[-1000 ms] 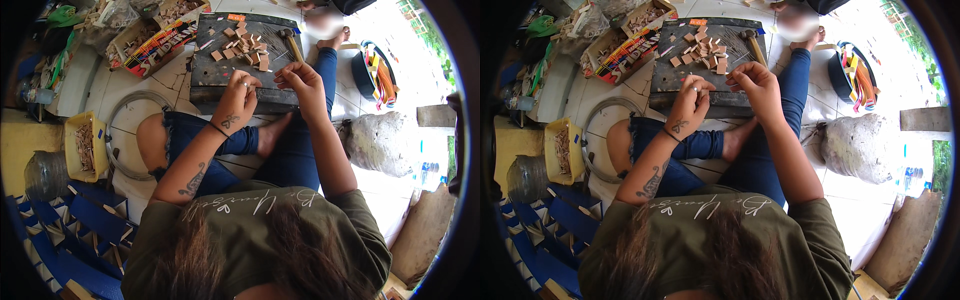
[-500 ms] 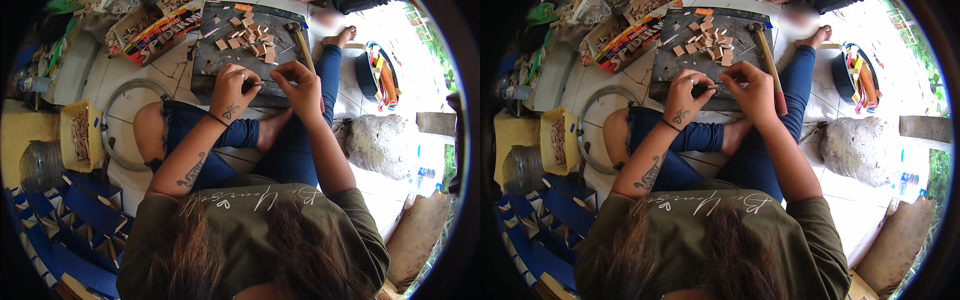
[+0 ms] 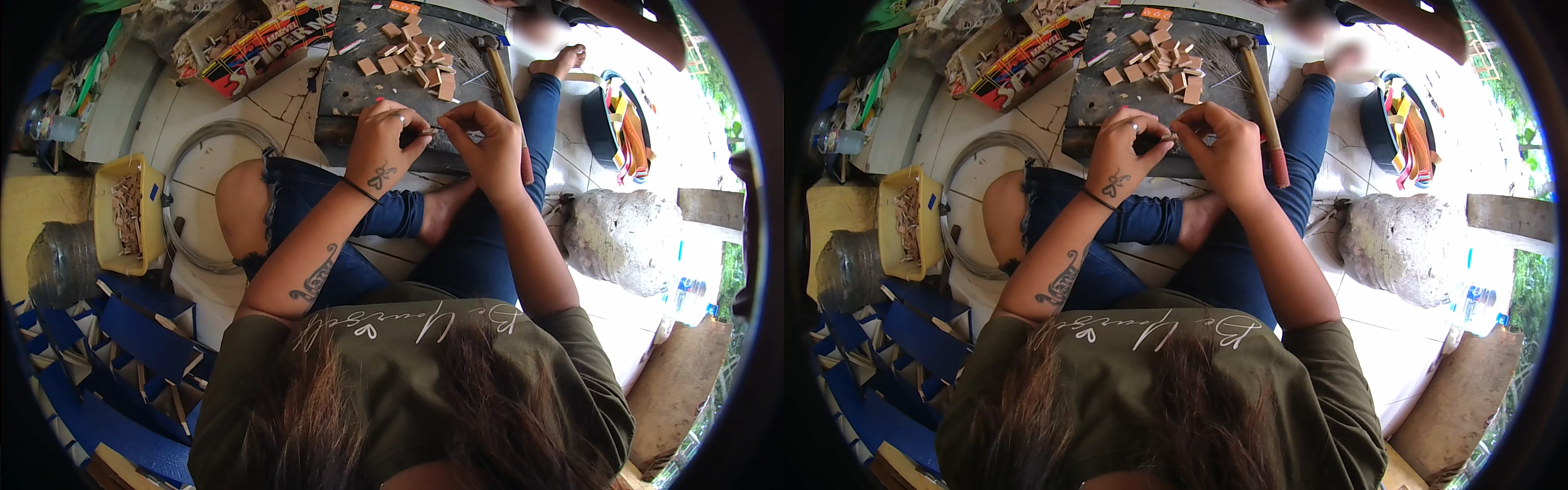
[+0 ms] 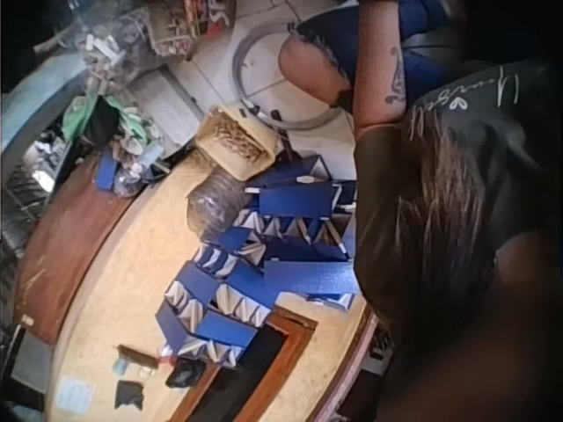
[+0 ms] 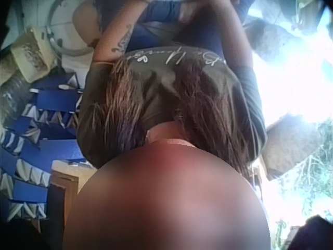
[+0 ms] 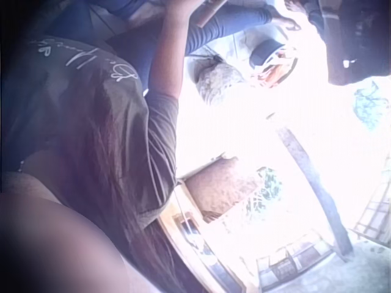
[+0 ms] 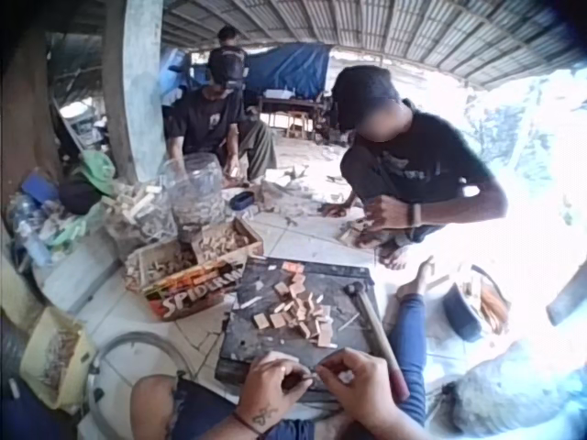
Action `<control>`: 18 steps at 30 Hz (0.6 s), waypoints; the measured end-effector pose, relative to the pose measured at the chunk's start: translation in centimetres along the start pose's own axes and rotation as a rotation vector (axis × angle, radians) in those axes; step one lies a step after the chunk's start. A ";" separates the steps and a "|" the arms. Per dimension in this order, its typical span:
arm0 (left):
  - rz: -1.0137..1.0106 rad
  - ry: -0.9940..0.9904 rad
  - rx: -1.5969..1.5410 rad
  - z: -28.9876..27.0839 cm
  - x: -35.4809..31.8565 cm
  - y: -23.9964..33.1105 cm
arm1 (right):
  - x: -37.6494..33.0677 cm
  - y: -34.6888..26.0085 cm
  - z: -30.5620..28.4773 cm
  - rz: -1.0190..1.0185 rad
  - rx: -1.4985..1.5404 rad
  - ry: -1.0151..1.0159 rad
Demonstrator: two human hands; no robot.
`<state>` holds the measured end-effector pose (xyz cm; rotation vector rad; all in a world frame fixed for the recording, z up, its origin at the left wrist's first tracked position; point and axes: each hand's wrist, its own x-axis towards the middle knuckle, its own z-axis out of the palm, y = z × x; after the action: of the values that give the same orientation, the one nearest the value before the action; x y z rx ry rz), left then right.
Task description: The person sits on the floor and assembles small wooden blocks by inserting nails and tapping them with a hammer. They handle the blocks and nails by hand, occasionally adjusting the position of the pieces on a small work surface.
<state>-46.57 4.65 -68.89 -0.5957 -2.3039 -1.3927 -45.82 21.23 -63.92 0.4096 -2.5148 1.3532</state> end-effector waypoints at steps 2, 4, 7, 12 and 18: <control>-0.007 -0.002 -0.003 0.0 0.0 0.0 | 0.0 0.0 0.0 -0.009 -0.003 0.000; -0.033 -0.011 -0.021 0.0 0.0 0.0 | 0.0 -0.1 0.0 -0.018 -0.010 0.001; -0.043 -0.018 -0.019 0.1 -0.1 -0.1 | 0.0 -0.1 0.1 -0.022 -0.019 0.003; -0.036 -0.019 -0.022 0.0 0.0 -0.1 | 0.0 0.0 0.0 -0.040 -0.049 -0.008; -0.139 -0.023 -0.173 -0.3 0.2 0.4 | 0.1 0.7 -0.2 0.106 0.178 0.141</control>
<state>-46.47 4.54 -68.35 -0.5116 -2.2958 -1.6713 -46.10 21.71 -64.32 0.2092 -2.3405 1.5937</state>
